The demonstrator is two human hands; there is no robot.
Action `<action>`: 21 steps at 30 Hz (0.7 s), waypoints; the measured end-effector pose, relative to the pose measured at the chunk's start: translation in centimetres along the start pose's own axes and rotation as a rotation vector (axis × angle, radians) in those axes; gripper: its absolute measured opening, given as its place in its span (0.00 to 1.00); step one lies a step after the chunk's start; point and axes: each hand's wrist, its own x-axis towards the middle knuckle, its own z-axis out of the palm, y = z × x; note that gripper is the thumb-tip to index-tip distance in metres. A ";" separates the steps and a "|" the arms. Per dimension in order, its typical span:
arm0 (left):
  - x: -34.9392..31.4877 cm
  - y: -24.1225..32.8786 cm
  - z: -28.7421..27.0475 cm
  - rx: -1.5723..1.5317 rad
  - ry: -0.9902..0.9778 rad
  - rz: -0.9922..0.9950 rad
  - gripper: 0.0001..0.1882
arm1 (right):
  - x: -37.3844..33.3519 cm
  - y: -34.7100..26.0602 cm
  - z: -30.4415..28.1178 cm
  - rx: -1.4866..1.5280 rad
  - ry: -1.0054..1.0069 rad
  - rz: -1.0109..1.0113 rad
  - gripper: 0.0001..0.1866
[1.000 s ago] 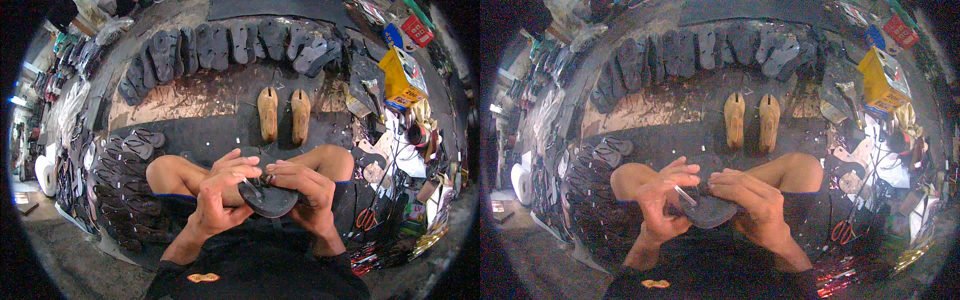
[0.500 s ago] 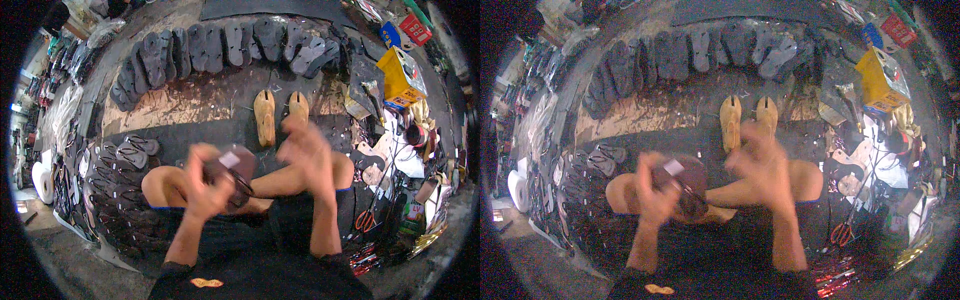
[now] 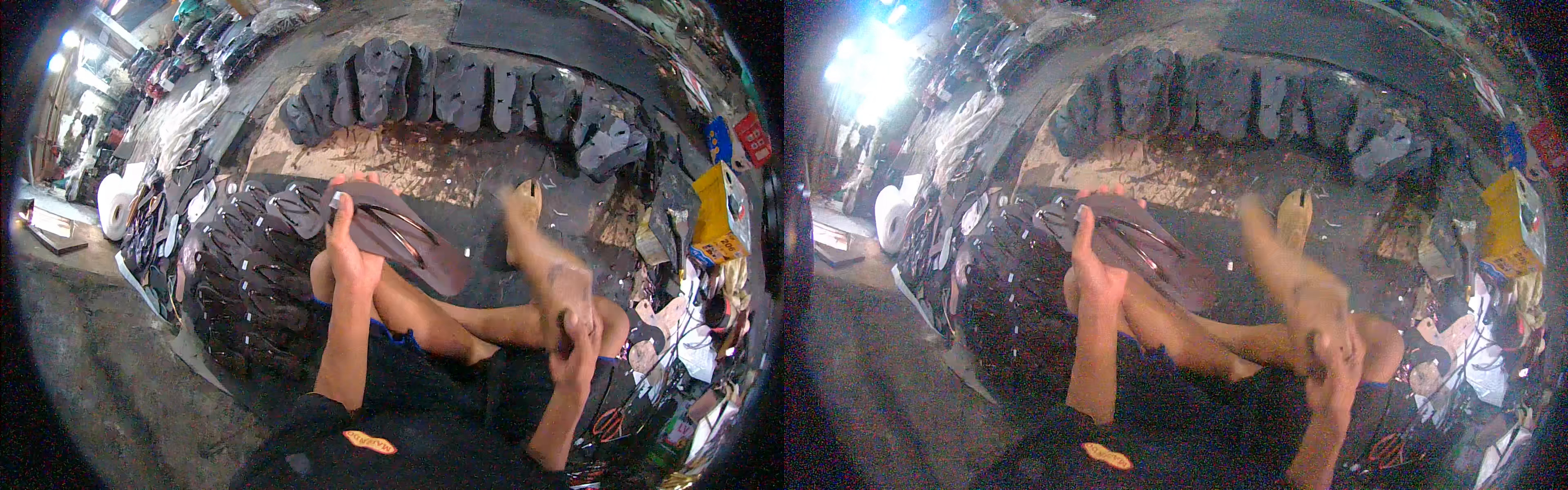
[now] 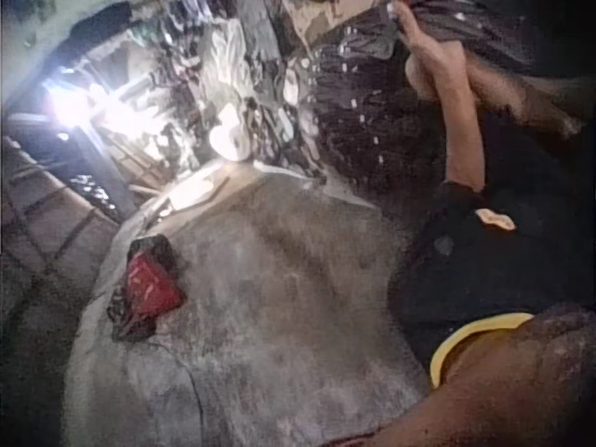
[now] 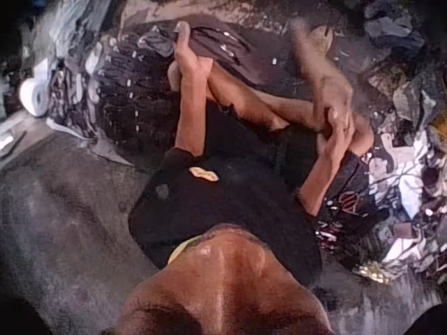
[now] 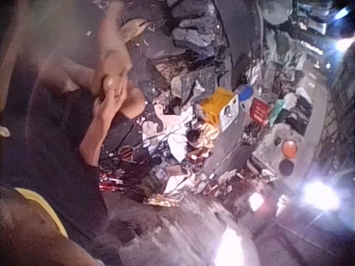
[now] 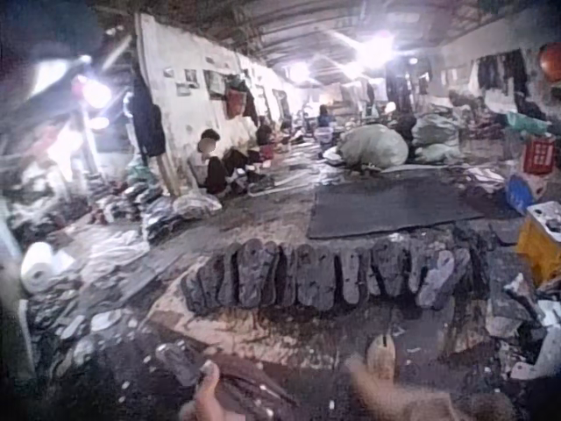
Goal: The person repeatedly picks up flip-flops and fits them onto wooden shoe lasts, adjusting the straps and checking the fit. The person handles the flip-flops one at a time and places them back after each attempt.
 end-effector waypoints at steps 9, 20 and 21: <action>-3.3 1.3 3.6 0.033 -0.116 0.046 0.24 | -5.6 -2.2 5.0 -0.073 -0.348 0.274 0.33; -7.0 -0.3 6.2 -0.088 -0.213 -0.449 0.23 | -6.1 0.1 7.1 -0.558 -0.456 -0.690 0.36; -6.9 -0.9 6.1 0.056 -0.157 -0.414 0.21 | -5.6 0.5 6.9 -0.609 -0.460 -0.695 0.35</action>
